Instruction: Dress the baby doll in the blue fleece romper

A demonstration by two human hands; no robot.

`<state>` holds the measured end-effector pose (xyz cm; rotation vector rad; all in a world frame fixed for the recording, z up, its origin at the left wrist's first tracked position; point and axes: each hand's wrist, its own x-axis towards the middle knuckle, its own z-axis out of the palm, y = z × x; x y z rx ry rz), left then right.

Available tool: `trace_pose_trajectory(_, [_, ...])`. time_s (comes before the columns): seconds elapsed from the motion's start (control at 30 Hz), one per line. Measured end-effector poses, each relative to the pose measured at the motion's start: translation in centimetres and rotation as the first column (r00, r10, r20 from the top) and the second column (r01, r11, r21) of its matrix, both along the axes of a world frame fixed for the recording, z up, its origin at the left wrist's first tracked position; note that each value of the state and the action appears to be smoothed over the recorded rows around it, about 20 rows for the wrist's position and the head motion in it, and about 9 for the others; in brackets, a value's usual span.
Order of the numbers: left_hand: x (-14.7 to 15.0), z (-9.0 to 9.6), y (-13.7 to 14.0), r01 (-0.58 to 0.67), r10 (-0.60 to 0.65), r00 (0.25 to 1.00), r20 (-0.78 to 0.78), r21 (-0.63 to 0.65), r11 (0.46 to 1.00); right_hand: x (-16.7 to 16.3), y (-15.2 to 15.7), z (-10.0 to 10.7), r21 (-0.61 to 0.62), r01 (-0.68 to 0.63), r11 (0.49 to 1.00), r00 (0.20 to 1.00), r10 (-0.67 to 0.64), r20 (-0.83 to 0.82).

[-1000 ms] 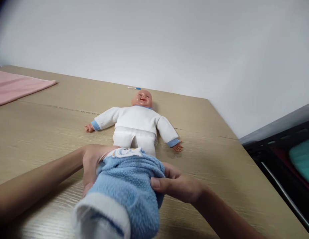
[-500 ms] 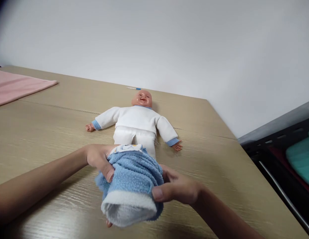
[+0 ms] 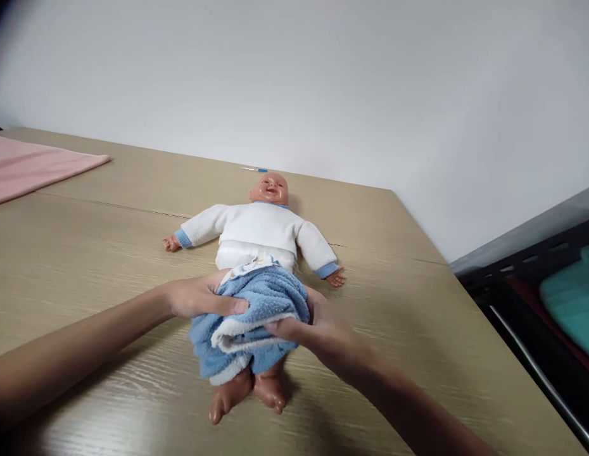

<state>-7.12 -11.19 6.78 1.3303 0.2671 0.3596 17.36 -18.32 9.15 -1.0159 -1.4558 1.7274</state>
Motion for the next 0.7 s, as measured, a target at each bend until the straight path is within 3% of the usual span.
trace_pose_trajectory(0.13, [0.4,0.2,-0.1,-0.047,0.045,0.999,-0.018,-0.106,0.993,-0.4,-0.2,0.1,0.164,0.227,0.960,0.963,-0.246,0.106])
trace_pose_trajectory(0.23, [0.9,0.6,-0.1,-0.068,0.069,0.997,-0.045,0.023,0.997,-0.9,-0.8,0.8,0.225,0.296,0.928,0.917,-0.342,0.206])
trace_pose_trajectory(0.5, [1.8,1.4,-1.0,-0.199,0.273,0.940,-0.206,0.321,0.926,-0.9,-2.7,1.8,0.260,0.261,0.930,0.826,-0.354,0.438])
trace_pose_trajectory(0.63, [2.4,2.0,-1.7,-0.149,0.312,0.901,-0.300,0.463,0.874,-1.0,-4.5,1.5,0.172,0.252,0.952,0.798,-0.305,0.521])
trace_pose_trajectory(0.7, [2.6,2.1,-2.0,-0.102,0.339,0.876,-0.343,0.554,0.826,-1.2,-6.2,1.0,0.199,0.223,0.954,0.760,-0.298,0.578])
